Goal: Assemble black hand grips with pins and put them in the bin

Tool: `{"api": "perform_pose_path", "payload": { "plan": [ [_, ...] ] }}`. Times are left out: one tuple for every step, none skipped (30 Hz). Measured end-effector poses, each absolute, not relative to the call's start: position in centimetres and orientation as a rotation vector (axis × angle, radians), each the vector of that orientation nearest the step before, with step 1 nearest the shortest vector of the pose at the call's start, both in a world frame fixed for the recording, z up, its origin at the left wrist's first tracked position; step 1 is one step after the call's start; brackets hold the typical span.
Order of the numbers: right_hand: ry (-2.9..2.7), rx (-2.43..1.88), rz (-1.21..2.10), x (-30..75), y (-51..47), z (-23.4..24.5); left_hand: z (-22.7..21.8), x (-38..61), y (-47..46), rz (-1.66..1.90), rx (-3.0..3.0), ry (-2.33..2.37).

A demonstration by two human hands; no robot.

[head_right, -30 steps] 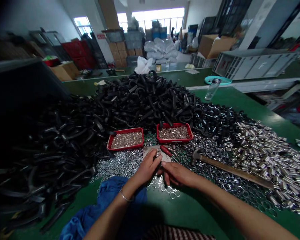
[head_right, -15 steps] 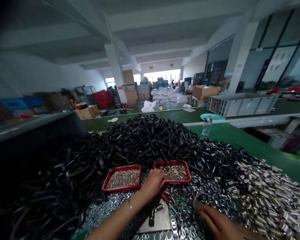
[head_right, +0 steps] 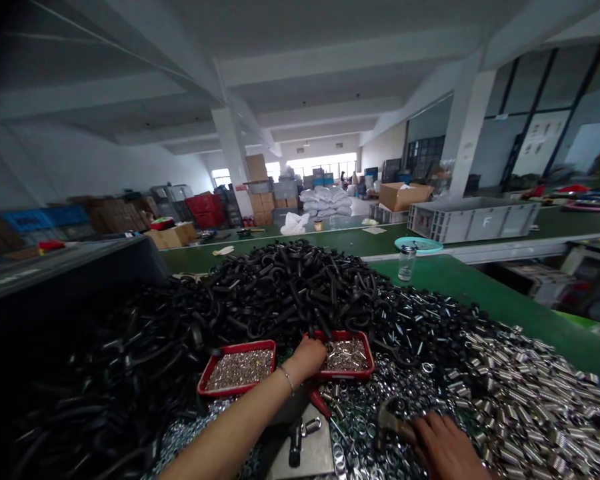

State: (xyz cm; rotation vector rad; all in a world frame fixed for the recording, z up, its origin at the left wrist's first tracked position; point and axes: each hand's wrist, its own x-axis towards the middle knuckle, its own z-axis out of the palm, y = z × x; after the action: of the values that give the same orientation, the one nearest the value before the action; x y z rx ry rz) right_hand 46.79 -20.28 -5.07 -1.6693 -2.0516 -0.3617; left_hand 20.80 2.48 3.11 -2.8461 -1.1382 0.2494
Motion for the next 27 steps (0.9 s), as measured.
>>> {"api": "perform_pose_path", "payload": {
  "plan": [
    [-2.080, -1.685, -0.337, 46.7, -20.3, -5.0, 3.1, 20.6, 2.3, 0.235, -2.858, -1.140],
    [-2.117, -1.704, -0.288, 46.7, -20.3, -4.7, 3.1, 20.4, 2.2, 0.215, -2.874, -1.142],
    [-2.151, -1.724, -0.228, 46.6, -20.3, -4.4, 2.9, 20.1, 2.1, 0.177, -2.888, -1.146],
    [-2.176, -1.736, -0.174, 46.5, -20.3, -3.9, 2.7, 19.7, 2.1, 0.135, -2.894, -1.162],
    [-2.194, -1.750, -0.115, 46.5, -20.1, -3.4, 2.4, 19.5, 2.1, 0.099, -2.901, -1.179],
    [-2.186, -1.769, -0.078, 46.4, -19.9, -2.8, 2.1, 19.2, 2.2, 0.068, -2.912, -1.190],
    [-2.158, -1.792, -0.074, 46.3, -19.7, -2.1, 1.9, 19.1, 2.3, 0.047, -2.925, -1.200],
    [-2.130, -1.815, -0.077, 46.1, -19.5, -1.3, 1.6, 19.0, 2.5, 0.033, -2.938, -1.209],
    [-2.103, -1.833, -0.065, 45.8, -19.4, -0.4, 1.5, 19.0, 2.6, 0.024, -2.950, -1.219],
    [-2.085, -1.852, -0.013, 45.3, -19.4, 0.4, 1.4, 19.0, 2.7, 0.018, -2.960, -1.230],
    [-2.075, -1.874, 0.096, 44.6, -19.5, 1.3, 1.4, 19.1, 2.8, 0.012, -2.966, -1.243],
    [-2.064, -1.895, 0.257, 43.7, -19.8, 2.0, 1.3, 19.3, 2.9, 0.001, -2.971, -1.255],
    [-2.046, -1.910, 0.447, 42.7, -20.1, 2.6, 1.3, 19.4, 2.9, -0.018, -2.974, -1.267],
    [-2.025, -1.905, 0.634, 41.5, -20.5, 3.0, 1.3, 19.5, 2.9, -0.046, -2.975, -1.277],
    [-2.009, -1.882, 0.787, 40.3, -20.7, 3.2, 1.2, 19.6, 2.8, -0.083, -2.975, -1.289],
    [-2.005, -1.848, 0.887, 39.2, -20.9, 3.1, 1.2, 19.7, 2.8, -0.126, -2.973, -1.304],
    [-2.016, -1.807, 0.940, 38.2, -20.8, 2.9, 1.2, 19.6, 2.6, -0.173, -2.969, -1.326],
    [-2.034, -1.776, 0.954, 37.4, -20.6, 2.6, 1.3, 19.5, 2.5, -0.220, -2.965, -1.353],
    [-2.046, -1.767, 0.940, 36.9, -20.2, 2.2, 1.4, 19.2, 2.3, -0.263, -2.961, -1.383],
    [-2.043, -1.785, 0.905, 36.6, -19.6, 1.8, 1.7, 18.8, 2.0, -0.295, -2.958, -1.408],
    [-2.018, -1.819, 0.858, 36.5, -19.1, 1.5, 1.9, 18.1, 1.6, -0.347, -2.967, -1.423],
    [-1.977, -1.852, 0.814, 36.7, -18.6, 1.2, 2.2, 17.2, 1.1, -0.440, -2.987, -1.435],
    [-1.915, -1.877, 0.789, 36.9, -18.2, 1.1, 2.5, 16.2, 0.4, -0.577, -3.015, -1.448],
    [-1.835, -1.890, 0.802, 37.2, -18.0, 1.1, 2.7, 14.9, -0.4, -0.745, -3.045, -1.463],
    [-1.742, -1.885, 0.861, 37.3, -18.0, 1.2, 2.7, 13.6, -1.3, -0.928, -3.079, -1.485],
    [-1.640, -1.864, 0.956, 37.4, -18.1, 1.3, 2.6, 12.2, -2.4, -1.072, -3.117, -1.521],
    [-1.537, -1.831, 1.073, 37.3, -18.3, 1.3, 2.4, 10.9, -3.4, -1.151, -3.168, -1.570]
  ]
}}
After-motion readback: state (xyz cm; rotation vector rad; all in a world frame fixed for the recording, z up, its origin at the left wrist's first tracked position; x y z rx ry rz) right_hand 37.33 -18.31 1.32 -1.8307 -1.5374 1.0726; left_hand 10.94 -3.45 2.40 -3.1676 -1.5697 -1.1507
